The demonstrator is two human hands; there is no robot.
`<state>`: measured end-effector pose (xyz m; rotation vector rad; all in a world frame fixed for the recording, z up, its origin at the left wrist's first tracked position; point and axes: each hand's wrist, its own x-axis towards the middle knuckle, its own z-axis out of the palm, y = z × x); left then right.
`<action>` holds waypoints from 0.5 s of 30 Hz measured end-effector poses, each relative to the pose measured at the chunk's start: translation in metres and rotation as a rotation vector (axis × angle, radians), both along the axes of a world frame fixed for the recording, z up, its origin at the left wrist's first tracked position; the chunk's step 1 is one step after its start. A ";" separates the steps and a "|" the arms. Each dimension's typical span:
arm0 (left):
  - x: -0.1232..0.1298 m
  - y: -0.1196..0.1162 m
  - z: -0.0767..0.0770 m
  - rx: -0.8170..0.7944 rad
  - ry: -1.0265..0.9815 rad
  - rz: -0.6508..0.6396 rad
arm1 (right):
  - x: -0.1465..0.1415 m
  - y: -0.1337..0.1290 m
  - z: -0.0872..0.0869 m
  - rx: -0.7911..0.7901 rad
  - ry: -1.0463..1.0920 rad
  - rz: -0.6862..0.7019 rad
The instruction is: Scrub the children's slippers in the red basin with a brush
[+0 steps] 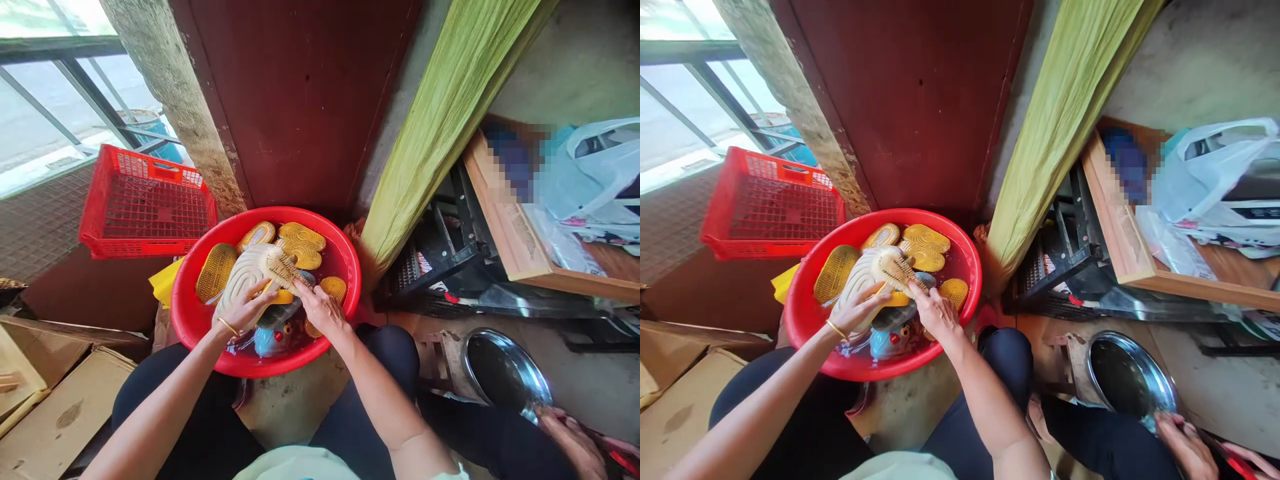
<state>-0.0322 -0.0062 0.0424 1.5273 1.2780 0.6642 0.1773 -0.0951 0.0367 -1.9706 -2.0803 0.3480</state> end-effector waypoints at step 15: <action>-0.003 -0.008 0.007 -0.630 -0.510 0.149 | 0.002 0.006 -0.018 -0.021 0.628 0.020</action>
